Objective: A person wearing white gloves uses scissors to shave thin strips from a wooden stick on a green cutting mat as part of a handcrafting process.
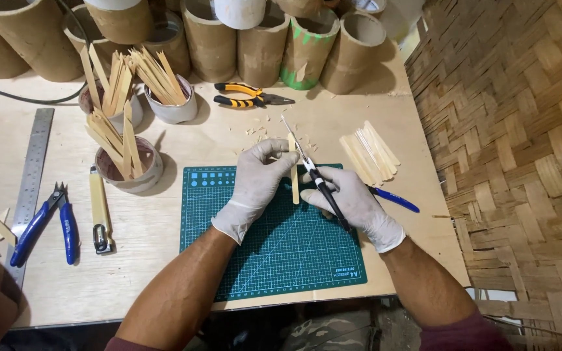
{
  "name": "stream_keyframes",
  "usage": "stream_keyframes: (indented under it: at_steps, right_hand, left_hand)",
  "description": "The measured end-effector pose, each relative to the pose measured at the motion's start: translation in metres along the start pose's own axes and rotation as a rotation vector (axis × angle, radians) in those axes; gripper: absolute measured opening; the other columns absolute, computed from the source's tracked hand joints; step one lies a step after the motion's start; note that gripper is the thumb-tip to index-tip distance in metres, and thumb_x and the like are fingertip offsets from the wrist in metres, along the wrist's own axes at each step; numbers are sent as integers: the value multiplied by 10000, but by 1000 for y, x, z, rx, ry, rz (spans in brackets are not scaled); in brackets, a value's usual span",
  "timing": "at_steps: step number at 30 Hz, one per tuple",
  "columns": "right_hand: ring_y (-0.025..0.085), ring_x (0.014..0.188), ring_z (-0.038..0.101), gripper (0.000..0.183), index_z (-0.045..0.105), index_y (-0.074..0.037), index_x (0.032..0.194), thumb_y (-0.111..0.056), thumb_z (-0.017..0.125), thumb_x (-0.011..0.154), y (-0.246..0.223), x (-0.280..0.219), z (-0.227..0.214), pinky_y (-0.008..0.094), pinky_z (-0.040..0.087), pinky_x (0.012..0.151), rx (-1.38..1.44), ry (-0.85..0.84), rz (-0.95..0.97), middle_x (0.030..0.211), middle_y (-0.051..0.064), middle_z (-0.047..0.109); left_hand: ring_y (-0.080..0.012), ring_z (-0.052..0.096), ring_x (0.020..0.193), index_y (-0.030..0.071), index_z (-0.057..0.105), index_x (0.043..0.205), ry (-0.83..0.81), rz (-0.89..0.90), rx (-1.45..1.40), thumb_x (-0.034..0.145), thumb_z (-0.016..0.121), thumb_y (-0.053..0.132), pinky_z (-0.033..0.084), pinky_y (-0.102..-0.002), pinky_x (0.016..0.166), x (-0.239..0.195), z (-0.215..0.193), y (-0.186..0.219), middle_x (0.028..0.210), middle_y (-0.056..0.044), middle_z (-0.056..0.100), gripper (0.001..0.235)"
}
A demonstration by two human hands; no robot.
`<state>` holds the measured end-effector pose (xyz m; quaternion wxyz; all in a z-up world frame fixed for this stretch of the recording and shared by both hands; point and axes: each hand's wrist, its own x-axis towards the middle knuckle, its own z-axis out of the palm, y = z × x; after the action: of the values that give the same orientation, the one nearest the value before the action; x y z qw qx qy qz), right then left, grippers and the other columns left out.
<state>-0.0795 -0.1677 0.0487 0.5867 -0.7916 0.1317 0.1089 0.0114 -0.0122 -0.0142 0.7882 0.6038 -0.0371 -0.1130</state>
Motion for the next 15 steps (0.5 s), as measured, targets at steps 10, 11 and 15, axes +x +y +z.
stream_keyframes:
  at_steps: [10, 11, 15]
  right_hand:
    - [143, 503, 626, 424, 734, -2, 1154, -203, 821, 791, -12, -5, 3, 242, 540, 469, -52, 5, 36, 587, 114, 662]
    - [143, 505, 631, 436, 734, 0, 1158, -211, 827, 787, -13, -5, 3, 242, 543, 470, -60, 0, 31, 594, 118, 673]
    - [141, 510, 638, 458, 735, -6, 1165, -233, 839, 781, -15, -6, 3, 245, 552, 483, -69, 2, 31, 609, 123, 696]
  left_hand:
    - [-100, 662, 587, 27, 760, 906, -17, -17, -56, 776, 846, 66, 616, -215, 540, -1, 1, -2, 716, -56, 639, 161]
    - [-97, 662, 586, 28, 764, 910, -16, -16, -51, 777, 844, 64, 615, -211, 539, -1, 1, -3, 718, -55, 647, 160]
    - [-104, 662, 592, 11, 758, 921, -18, -20, -48, 793, 827, 66, 615, -214, 542, -2, 2, 0, 732, -65, 653, 156]
